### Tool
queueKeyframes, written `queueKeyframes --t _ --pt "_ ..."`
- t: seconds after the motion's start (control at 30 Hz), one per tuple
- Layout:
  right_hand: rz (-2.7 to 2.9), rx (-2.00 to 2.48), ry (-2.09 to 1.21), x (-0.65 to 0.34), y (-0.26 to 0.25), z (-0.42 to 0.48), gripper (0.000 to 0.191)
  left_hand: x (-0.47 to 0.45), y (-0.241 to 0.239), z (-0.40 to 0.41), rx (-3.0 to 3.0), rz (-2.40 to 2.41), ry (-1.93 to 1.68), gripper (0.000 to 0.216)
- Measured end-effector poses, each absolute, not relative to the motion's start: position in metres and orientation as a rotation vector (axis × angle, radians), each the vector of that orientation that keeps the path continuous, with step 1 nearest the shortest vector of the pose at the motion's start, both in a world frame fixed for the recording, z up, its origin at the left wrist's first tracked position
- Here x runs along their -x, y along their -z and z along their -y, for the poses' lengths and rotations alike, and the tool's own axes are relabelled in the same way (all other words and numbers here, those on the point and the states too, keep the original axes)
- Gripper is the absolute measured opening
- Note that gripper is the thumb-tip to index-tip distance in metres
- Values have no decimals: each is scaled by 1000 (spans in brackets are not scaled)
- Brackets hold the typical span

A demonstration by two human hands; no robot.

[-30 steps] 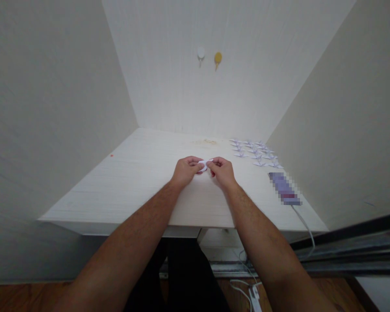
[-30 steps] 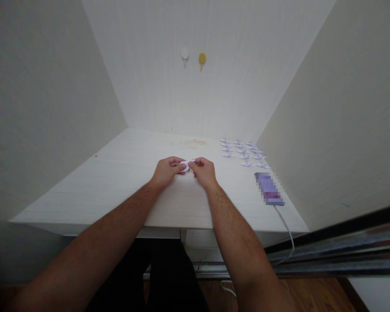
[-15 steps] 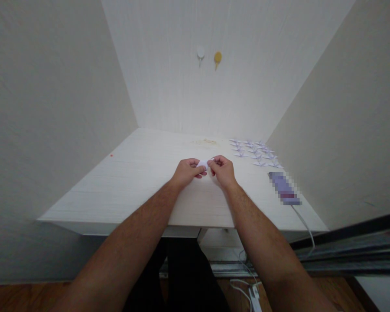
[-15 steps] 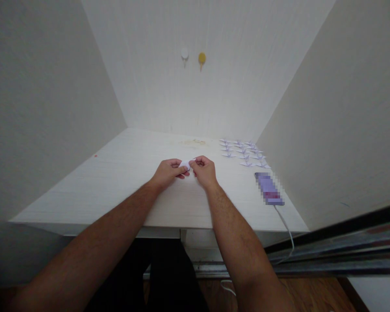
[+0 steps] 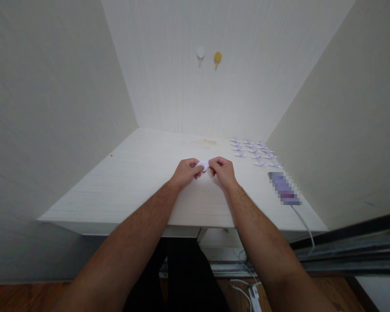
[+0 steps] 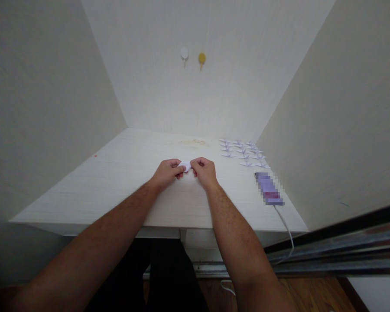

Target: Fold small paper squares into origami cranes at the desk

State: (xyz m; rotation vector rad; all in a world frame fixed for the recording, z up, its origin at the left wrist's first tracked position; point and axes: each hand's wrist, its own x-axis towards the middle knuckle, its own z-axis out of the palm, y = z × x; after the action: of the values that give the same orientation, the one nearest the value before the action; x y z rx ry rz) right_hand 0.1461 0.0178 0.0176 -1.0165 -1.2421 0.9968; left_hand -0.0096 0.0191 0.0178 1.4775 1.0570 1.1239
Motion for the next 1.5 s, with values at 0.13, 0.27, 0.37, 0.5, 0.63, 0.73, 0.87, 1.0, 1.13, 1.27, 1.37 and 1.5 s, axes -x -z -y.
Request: queueKeyframes --t 0.13,0.27,0.37,0.5,0.63,0.73,0.87,1.0,1.13,1.27,1.37,1.5 --pt "1251 1037 -983 -145 -20 -16 14 10 -18 -19 -1478 -1055 -1118 17" --pt "1270 1061 -969 -144 -21 -16 15 11 -17 -19 -1528 -1098 -1092 18" --pt "1269 1076 -957 -145 -20 -16 16 11 -18 -18 -1528 -1096 -1075 16" --pt "1272 1077 -952 -146 -21 -16 15 10 -20 -17 -1517 -1099 -1063 15" --pt "1275 1076 -955 -147 -22 -15 14 10 -21 -16 -1502 -1103 -1066 15" --pt "1285 1067 -946 -147 -21 -16 14 10 -18 -18 -1448 -1064 -1123 20" --pt "1283 1058 -933 -148 -18 -17 16 10 -13 -22 -1370 -1015 -1226 28" --pt "1272 1035 -942 -149 -18 -17 18 10 -9 -25 -1350 -1009 -1233 31" --pt "1269 1032 -952 -150 -18 -17 18 10 -8 -26 -1347 -999 -1228 33" --pt "1289 1040 -932 -149 -16 -18 19 9 -11 -24 -1313 -996 -1253 30" --pt "1295 1041 -905 -149 -14 -19 19 9 -13 -23 -1286 -990 -1307 28" --pt "1273 1053 -891 -149 -16 -19 17 8 -15 -23 -1286 -981 -1341 25"
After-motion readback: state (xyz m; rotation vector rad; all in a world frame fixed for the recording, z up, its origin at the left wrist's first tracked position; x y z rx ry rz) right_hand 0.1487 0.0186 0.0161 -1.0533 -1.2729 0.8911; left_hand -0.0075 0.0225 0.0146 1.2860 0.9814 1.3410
